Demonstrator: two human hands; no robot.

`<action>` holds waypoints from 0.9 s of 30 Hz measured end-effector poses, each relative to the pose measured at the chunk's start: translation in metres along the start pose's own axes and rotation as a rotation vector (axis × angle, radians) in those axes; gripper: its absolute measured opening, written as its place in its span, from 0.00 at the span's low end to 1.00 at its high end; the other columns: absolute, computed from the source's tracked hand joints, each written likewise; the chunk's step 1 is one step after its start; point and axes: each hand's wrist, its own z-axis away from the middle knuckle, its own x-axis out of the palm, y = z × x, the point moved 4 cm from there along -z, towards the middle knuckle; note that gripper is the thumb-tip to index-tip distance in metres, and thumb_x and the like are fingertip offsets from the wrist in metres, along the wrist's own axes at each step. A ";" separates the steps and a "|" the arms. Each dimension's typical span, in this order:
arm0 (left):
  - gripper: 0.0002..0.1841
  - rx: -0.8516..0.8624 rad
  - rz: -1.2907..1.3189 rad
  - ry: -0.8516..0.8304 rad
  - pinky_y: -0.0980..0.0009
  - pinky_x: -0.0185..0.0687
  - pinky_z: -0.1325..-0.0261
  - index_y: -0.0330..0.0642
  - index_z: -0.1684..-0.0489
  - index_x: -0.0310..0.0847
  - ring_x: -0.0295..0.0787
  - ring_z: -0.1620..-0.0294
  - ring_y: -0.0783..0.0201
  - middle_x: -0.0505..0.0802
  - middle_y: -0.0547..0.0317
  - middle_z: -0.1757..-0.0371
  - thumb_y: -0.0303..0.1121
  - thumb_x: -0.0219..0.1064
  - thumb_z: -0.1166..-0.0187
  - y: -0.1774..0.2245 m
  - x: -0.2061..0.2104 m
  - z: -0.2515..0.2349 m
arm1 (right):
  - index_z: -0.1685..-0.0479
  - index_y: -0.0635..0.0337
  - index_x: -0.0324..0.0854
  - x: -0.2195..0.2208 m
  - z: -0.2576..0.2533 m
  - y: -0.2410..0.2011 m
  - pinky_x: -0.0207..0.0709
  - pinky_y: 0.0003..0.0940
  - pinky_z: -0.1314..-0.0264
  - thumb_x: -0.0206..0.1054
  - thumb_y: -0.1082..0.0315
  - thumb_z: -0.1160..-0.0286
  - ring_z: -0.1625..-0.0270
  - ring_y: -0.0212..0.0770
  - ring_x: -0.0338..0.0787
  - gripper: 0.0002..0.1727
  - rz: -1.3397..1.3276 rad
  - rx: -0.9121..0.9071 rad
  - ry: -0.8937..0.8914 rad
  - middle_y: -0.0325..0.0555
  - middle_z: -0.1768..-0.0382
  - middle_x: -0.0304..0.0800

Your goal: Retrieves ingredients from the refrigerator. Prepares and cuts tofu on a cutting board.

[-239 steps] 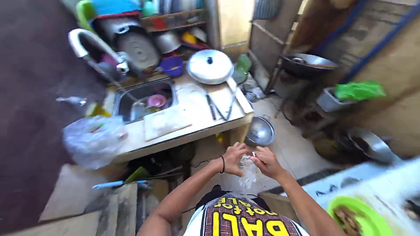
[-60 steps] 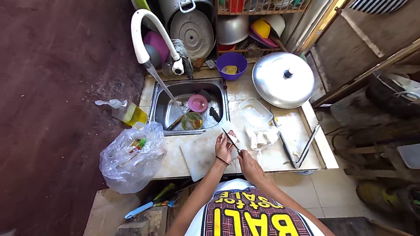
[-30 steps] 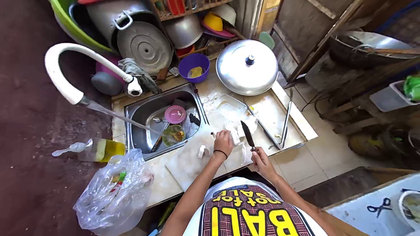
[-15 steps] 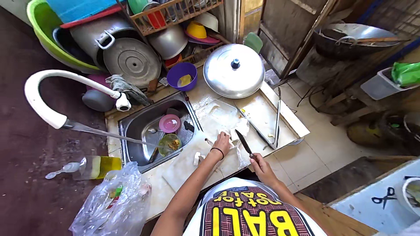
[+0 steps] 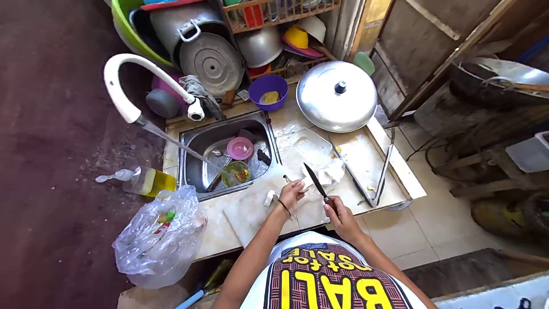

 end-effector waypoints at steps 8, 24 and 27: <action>0.21 0.276 0.524 -0.094 0.62 0.87 0.37 0.38 0.27 0.61 0.92 0.38 0.55 0.90 0.46 0.37 0.15 0.52 0.17 0.008 -0.021 0.035 | 0.39 0.73 0.79 0.035 -0.011 -0.058 0.86 0.45 0.68 0.56 0.60 0.12 0.72 0.47 0.89 0.21 0.279 -0.083 -0.049 0.54 0.68 0.89; 0.21 0.393 0.302 -0.003 0.63 0.90 0.40 0.24 0.30 0.72 0.93 0.41 0.56 0.91 0.42 0.38 0.13 0.61 0.23 0.001 -0.081 0.065 | 0.42 0.74 0.80 0.087 0.012 -0.062 0.88 0.48 0.68 0.55 0.65 0.12 0.68 0.55 0.95 0.18 0.504 -0.142 -0.091 0.60 0.61 0.91; 0.21 0.357 0.313 -0.040 0.63 0.89 0.38 0.24 0.29 0.70 0.92 0.41 0.56 0.90 0.41 0.37 0.12 0.58 0.22 -0.008 -0.094 0.071 | 0.39 0.72 0.78 0.104 0.013 -0.053 0.88 0.53 0.63 0.53 0.63 0.09 0.63 0.59 0.95 0.19 0.507 -0.029 -0.198 0.62 0.59 0.90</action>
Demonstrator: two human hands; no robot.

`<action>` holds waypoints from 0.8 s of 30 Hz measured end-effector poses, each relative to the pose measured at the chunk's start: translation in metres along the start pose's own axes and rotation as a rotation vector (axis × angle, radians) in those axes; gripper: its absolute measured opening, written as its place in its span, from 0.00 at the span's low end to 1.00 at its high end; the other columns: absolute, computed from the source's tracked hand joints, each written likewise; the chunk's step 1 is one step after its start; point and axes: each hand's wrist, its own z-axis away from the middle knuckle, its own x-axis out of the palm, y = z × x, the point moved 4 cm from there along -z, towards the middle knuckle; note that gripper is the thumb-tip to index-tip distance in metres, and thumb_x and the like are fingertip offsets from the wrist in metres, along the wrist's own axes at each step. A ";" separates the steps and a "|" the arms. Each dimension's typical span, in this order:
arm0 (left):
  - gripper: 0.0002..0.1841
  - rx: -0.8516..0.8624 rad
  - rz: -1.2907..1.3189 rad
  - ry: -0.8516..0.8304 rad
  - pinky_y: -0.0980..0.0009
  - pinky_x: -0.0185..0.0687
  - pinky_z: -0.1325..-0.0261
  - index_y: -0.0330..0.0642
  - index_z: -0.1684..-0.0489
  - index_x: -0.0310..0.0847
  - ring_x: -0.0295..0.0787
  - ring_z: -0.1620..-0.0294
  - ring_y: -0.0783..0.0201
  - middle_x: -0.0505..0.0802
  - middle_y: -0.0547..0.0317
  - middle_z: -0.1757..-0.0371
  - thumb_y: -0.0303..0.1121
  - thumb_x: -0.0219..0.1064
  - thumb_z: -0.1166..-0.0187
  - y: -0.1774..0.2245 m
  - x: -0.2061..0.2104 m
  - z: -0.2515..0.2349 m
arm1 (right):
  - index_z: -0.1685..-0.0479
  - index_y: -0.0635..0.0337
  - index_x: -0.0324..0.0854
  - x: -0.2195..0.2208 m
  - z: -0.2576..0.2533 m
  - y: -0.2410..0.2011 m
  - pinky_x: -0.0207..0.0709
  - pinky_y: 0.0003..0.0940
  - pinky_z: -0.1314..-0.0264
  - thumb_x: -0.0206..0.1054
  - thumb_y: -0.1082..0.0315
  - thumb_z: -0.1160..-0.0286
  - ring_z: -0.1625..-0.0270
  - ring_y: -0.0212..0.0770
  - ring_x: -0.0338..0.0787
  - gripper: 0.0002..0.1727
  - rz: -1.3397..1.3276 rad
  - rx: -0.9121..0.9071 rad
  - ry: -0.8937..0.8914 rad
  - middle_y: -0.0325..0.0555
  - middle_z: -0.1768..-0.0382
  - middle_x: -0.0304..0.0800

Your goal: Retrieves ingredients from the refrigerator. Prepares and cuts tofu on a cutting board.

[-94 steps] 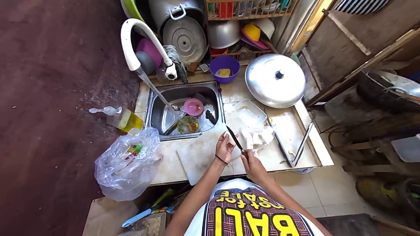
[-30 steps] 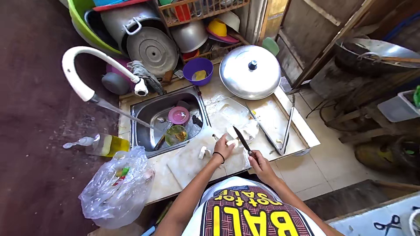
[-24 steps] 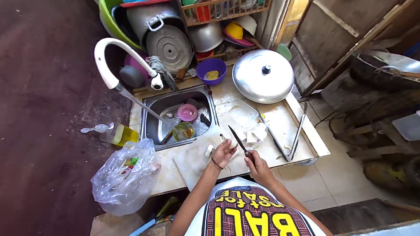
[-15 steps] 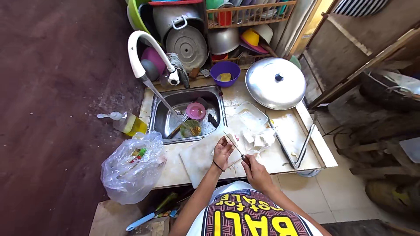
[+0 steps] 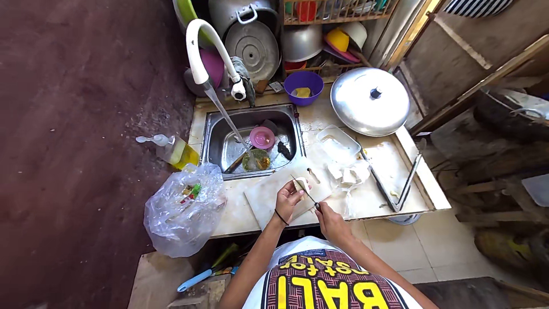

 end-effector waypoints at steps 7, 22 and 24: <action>0.20 -0.210 0.070 -0.005 0.63 0.88 0.40 0.32 0.28 0.71 0.91 0.45 0.61 0.90 0.50 0.40 0.16 0.46 0.16 -0.014 -0.050 -0.005 | 0.42 0.56 0.71 0.033 0.000 0.011 0.66 0.20 0.86 0.41 0.58 0.08 0.88 0.25 0.69 0.16 -1.147 0.242 -0.432 0.30 0.81 0.72; 0.28 -0.074 -1.198 0.077 0.50 0.58 0.11 0.28 0.14 0.61 0.67 0.15 0.38 0.73 0.29 0.18 0.30 0.57 0.12 -0.019 -0.055 -0.045 | 0.41 0.57 0.76 0.038 -0.016 0.065 0.62 0.19 0.88 0.35 0.52 0.02 0.89 0.26 0.66 0.25 -1.412 0.689 -0.378 0.33 0.81 0.73; 0.29 -0.093 -1.252 0.100 0.48 0.58 0.11 0.28 0.14 0.61 0.66 0.15 0.36 0.72 0.28 0.17 0.32 0.59 0.12 -0.022 -0.045 -0.042 | 0.35 0.62 0.76 0.026 -0.019 0.070 0.73 0.28 0.82 0.42 0.54 0.02 0.86 0.33 0.73 0.23 -0.967 0.554 -0.309 0.41 0.75 0.79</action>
